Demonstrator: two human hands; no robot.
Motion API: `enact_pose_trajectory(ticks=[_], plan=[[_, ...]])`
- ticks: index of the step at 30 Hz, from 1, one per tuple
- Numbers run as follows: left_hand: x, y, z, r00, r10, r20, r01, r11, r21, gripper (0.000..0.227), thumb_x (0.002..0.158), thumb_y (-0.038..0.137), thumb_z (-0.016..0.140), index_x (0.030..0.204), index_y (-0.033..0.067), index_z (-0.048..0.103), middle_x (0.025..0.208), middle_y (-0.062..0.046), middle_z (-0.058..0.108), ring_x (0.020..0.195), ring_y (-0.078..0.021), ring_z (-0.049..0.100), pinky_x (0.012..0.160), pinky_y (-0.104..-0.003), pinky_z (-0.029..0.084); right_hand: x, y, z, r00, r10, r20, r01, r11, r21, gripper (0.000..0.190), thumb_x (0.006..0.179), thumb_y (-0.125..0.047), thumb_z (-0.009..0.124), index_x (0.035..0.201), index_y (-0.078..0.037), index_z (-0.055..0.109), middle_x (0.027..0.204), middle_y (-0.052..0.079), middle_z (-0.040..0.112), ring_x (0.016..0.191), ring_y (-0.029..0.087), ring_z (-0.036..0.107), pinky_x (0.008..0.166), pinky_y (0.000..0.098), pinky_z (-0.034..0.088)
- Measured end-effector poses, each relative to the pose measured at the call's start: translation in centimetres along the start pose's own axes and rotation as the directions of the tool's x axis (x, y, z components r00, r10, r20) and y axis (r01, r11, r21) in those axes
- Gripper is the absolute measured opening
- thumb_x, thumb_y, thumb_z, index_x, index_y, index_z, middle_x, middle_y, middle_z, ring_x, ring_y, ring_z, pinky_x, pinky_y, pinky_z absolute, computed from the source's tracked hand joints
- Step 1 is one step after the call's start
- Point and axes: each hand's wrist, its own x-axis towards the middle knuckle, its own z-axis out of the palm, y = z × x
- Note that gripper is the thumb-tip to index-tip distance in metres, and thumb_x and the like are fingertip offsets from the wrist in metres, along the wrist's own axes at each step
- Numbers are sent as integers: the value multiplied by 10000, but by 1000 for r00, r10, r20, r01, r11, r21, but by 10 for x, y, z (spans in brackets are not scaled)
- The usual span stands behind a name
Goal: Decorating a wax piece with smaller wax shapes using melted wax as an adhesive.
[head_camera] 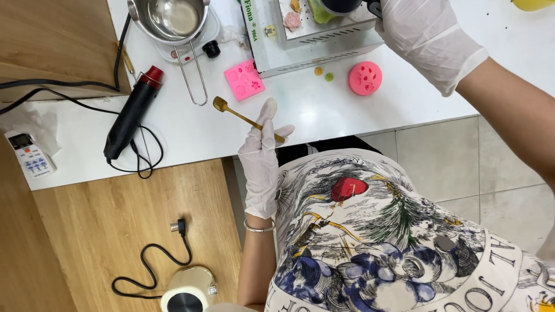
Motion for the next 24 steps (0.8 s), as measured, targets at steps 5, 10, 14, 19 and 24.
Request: enact_pose_trajectory(ticks=[5, 10, 14, 19, 24], plan=[[1, 7, -7, 999, -30, 35, 29, 999, 20, 422, 1101, 213, 461, 1468, 22, 543, 1502, -73, 598, 998, -205, 773, 850, -262, 585, -1, 5, 14, 999, 32, 33, -31, 999, -16, 73, 1072, -58, 660, 1027, -5, 641, 669, 99, 603, 597, 254, 607, 534, 360, 499], [2, 13, -16, 997, -54, 50, 52, 998, 45, 431, 1093, 235, 468, 1450, 9, 550, 1489, -78, 610, 991, -202, 772, 843, -263, 583, 2, -1, 15, 1000, 3, 13, -1, 991, -136, 88, 1058, -76, 665, 997, -13, 657, 639, 80, 596, 560, 218, 593, 492, 323, 485], [4, 12, -24, 997, -55, 56, 52, 997, 53, 425, 1091, 232, 473, 1445, 14, 563, 1479, -81, 618, 980, -194, 774, 844, -258, 584, 5, -4, 17, 998, 44, 55, -37, 993, -115, 91, 1068, -60, 658, 991, -12, 652, 632, 87, 600, 551, 226, 595, 486, 333, 488], [12, 12, -29, 997, -60, 50, 55, 995, 84, 422, 1085, 233, 474, 1442, 32, 576, 1474, -73, 622, 965, -187, 779, 805, -251, 577, 10, -6, 14, 998, 55, 40, -51, 994, -97, 74, 1063, -58, 662, 1006, -13, 650, 657, 95, 608, 576, 238, 606, 510, 342, 500], [19, 19, -25, 993, -97, 68, 91, 992, 86, 414, 1078, 231, 490, 1441, 53, 579, 1446, -65, 645, 954, -180, 776, 777, -246, 573, 13, -9, 13, 997, 76, 23, -75, 995, -62, 54, 1056, -54, 669, 1027, -14, 647, 693, 106, 619, 614, 254, 621, 548, 355, 517]])
